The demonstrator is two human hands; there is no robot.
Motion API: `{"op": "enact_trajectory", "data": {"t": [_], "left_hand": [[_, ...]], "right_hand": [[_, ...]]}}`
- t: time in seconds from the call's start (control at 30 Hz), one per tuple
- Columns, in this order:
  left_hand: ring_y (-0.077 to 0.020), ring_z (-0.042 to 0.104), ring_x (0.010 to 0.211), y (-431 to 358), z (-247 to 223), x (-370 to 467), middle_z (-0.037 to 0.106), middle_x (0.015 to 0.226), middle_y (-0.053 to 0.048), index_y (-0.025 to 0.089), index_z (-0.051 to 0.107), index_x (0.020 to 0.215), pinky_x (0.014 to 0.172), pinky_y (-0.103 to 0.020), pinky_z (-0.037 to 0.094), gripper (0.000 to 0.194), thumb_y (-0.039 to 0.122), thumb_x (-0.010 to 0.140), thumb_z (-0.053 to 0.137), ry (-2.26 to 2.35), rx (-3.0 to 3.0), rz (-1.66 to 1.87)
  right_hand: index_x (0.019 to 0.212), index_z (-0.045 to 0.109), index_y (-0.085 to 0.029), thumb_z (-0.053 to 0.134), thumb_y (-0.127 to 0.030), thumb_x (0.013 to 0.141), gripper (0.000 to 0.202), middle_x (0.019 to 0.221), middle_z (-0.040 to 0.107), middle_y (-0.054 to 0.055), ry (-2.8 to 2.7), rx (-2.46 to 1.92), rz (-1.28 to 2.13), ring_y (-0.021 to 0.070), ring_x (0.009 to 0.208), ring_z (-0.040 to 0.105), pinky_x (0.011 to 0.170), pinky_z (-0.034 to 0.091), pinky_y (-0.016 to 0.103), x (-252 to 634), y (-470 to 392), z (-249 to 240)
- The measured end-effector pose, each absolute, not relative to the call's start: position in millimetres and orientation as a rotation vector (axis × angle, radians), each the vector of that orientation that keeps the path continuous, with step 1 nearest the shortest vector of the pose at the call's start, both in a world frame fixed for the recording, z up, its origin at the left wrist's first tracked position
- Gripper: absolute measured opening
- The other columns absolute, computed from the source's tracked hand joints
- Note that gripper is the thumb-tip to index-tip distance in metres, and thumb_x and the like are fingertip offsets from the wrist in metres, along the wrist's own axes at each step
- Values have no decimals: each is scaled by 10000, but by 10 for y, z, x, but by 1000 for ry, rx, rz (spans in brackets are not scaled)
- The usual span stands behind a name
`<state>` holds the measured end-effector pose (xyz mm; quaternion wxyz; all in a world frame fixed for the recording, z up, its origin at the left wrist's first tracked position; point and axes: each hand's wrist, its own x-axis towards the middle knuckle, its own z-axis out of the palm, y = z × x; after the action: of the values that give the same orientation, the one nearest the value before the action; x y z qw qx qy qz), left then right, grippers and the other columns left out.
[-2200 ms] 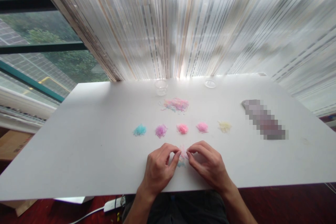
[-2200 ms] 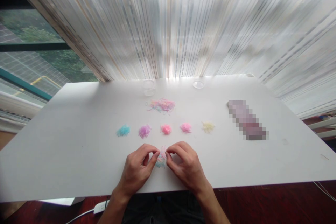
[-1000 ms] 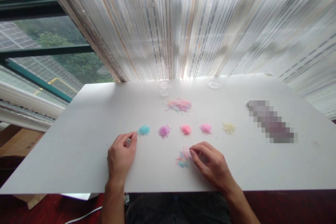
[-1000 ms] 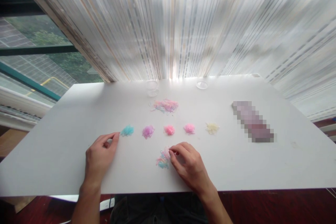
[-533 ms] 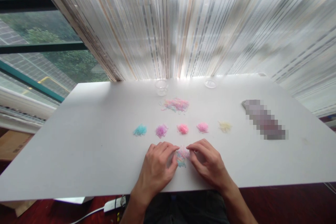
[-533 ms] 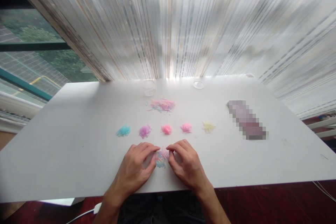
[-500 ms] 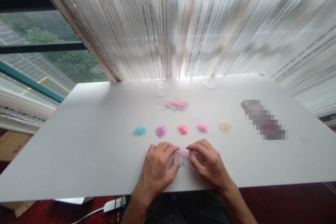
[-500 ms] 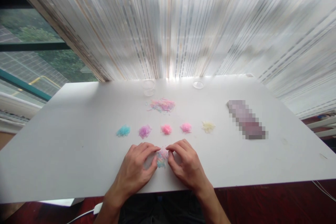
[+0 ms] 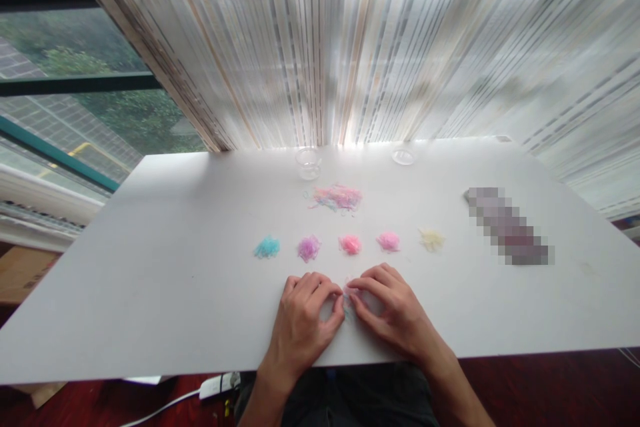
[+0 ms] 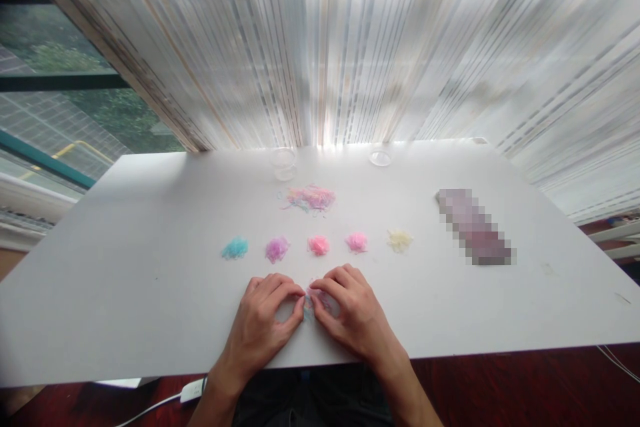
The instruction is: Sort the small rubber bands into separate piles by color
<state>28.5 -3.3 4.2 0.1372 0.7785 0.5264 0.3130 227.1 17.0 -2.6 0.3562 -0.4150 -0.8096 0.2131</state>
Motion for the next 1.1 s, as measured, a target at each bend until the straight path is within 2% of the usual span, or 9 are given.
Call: {"op": "enact_trajectory", "data": {"t": [0.6, 0.77, 1.1], "left_hand": [[-189, 666, 810, -39, 42, 250, 734, 953, -25, 211, 648, 984, 770, -347, 445, 72, 169, 1003, 593, 1384, 2218, 956], [-175, 662, 726, -48, 40, 247, 753, 918, -18, 208, 639, 1005, 750, -342, 460, 37, 179, 989, 622, 1377, 2217, 1003], [-164, 648, 715, -45, 15, 241, 759, 919, 4, 213, 649, 994, 725, -330, 440, 72, 149, 968, 669, 1387, 2179, 1041]], "right_hand": [[990, 702, -234, 627, -126, 952, 137, 856, 659, 44, -2053, -994, 571, 207, 814, 603, 718, 545, 351, 2273, 173, 0], [993, 703, -231, 638, -133, 954, 123, 851, 657, 38, -2008, -999, 557, 197, 806, 606, 714, 542, 338, 2281, 155, -5], [1003, 711, -232, 653, -141, 955, 118, 852, 669, 38, -1986, -1000, 570, 193, 799, 625, 710, 545, 326, 2278, 150, 16]]}}
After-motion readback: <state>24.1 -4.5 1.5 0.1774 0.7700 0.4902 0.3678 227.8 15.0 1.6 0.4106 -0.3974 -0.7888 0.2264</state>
